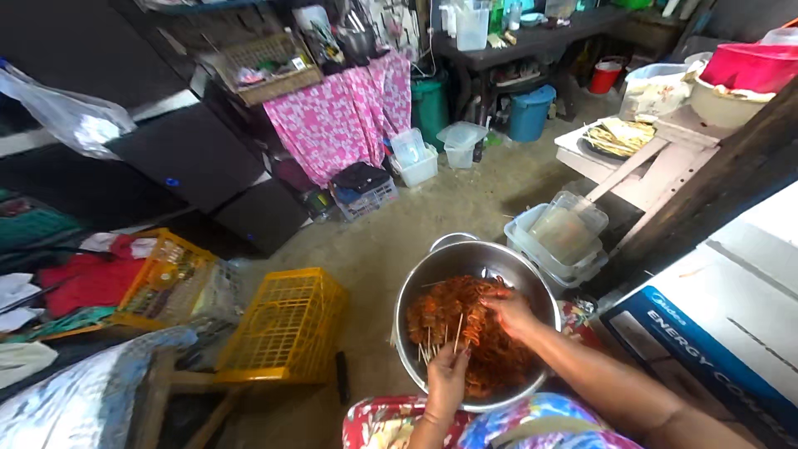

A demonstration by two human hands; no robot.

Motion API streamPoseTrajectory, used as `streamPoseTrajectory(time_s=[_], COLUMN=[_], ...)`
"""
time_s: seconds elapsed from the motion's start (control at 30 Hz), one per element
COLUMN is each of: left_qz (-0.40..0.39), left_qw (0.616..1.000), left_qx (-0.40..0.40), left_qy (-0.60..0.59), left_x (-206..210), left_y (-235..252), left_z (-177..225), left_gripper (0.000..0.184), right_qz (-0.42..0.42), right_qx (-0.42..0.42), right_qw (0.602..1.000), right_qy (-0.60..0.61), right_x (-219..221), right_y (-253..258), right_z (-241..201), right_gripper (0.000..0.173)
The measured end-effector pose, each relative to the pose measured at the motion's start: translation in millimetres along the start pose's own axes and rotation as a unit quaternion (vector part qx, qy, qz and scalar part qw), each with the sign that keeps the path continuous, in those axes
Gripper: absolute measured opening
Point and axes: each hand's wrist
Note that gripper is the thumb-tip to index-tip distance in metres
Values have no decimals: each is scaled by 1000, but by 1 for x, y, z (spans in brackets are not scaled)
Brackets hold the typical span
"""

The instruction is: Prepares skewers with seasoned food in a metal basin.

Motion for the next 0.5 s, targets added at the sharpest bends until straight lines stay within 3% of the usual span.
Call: streamPoseTrajectory(time_s=[0.23, 0.37, 0.5], left_qz=[4, 1, -6], left_qw=[1000, 1000, 1000], left_qx=[-2, 1, -1], left_qy=[-1, -5, -12], left_x=[2, 2, 2], left_y=[-1, -1, 0], left_z=[-5, -4, -4], left_gripper=[12, 11, 11], right_qz=[11, -3, -30], right_qx=[24, 61, 47], right_qw=[999, 998, 998], right_qy=[-20, 14, -31], right_x=[0, -2, -6], right_y=[-6, -1, 2], right_z=[-2, -4, -9], right_gripper=[9, 15, 11])
Point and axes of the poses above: each hand's wrist, its own y-axis towards the middle knuckle, its own x-axis out of the palm, z = x × y
